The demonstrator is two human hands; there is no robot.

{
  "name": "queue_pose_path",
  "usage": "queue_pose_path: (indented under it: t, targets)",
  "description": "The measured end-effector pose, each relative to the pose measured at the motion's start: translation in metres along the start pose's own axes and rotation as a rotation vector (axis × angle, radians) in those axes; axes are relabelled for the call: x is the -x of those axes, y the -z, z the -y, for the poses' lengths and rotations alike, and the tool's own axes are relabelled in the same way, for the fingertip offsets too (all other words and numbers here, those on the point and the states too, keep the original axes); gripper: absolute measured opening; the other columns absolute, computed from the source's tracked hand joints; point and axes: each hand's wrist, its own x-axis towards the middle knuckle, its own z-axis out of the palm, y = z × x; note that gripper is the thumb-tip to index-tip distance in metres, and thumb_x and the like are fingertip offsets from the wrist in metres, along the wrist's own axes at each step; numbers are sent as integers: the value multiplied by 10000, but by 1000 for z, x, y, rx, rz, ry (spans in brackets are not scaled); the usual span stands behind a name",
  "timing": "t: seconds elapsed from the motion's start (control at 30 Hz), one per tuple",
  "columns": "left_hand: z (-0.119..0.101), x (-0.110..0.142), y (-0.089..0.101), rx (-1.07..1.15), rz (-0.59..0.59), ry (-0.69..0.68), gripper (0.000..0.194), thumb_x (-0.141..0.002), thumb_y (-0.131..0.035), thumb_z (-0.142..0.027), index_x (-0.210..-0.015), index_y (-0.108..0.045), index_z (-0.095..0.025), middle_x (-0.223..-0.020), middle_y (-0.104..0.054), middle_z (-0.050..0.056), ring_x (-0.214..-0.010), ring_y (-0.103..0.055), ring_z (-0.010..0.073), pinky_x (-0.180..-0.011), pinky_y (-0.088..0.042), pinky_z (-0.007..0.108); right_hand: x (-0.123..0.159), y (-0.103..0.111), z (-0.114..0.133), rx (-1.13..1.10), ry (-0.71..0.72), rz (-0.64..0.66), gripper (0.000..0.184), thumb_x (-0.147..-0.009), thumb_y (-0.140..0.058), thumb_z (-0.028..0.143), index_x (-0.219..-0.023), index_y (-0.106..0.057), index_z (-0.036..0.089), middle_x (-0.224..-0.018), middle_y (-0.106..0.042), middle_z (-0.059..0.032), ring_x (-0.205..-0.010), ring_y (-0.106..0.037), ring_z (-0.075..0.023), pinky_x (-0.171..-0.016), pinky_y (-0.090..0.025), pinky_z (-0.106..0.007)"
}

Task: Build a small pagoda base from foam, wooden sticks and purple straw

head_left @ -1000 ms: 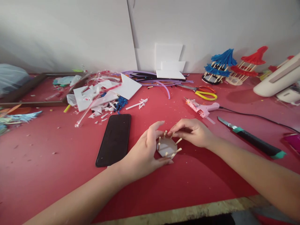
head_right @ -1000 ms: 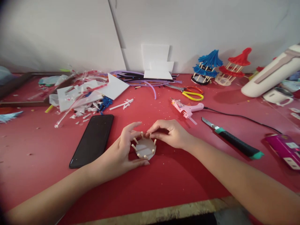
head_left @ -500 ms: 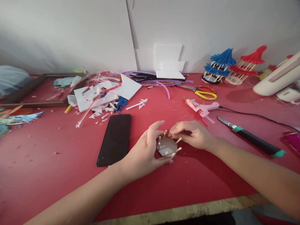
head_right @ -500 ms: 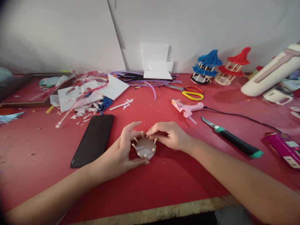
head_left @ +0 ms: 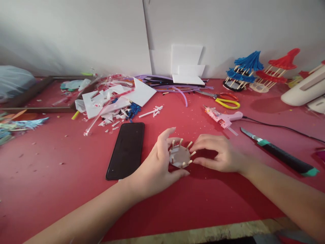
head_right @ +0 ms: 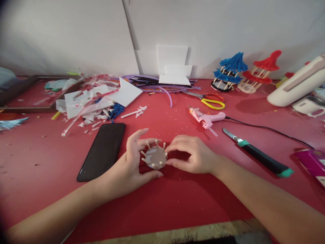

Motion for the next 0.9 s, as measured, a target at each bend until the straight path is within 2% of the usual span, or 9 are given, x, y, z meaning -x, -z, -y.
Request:
queue_pose_path:
  t: [0.13, 0.27, 0.57, 0.73, 0.9]
  targets:
    - [1, -1, 0, 18, -10, -24, 901, -772, -692, -203, -1420, -67, -222, -1243, -537, 193, -1141, -577, 283, -921, -523, 458, -2, -7, -3, 8, 46, 13, 125, -876, -611, 194, -995, -643, 212, -890, -701, -49, -833, -641, -155, -753, -530, -301]
    - [1, -2, -1, 15, 5, -12, 878, -783, -687, -222, -1414, -76, -227, -1212, -554, 168, -1112, -593, 262, -925, -528, 441, 0, -9, -2, 49, -13, 19, 92, -891, -587, 199, -964, -640, 219, -889, -719, -32, -826, -666, -144, -737, -522, -269]
    - [1, -3, 5, 33, 57, -17, 890, -759, -713, -209, -1413, -111, -233, -1231, -555, 182, -1121, -596, 282, -919, -533, 452, 2, -9, 0, 48, -11, -10, 132, -877, -583, 167, -975, -647, 228, -895, -727, -21, -829, -678, -138, -739, -527, -258]
    - [-1, -5, 9, 65, 81, -18, 836, -797, -669, -214, -1407, -98, -229, -1223, -567, 171, -1107, -611, 260, -899, -541, 418, 2, -9, 2, 49, -23, 5, 141, -885, -572, 166, -988, -646, 228, -908, -728, -25, -833, -677, -139, -745, -531, -263]
    - [0, -4, 7, 41, 57, 22, 910, -732, -738, -221, -1400, -120, -235, -1173, -594, 134, -1034, -631, 241, -842, -548, 389, 1, -10, -1, 54, 6, -11, 112, -894, -585, 187, -971, -657, 224, -891, -722, -26, -831, -672, -136, -757, -528, -261]
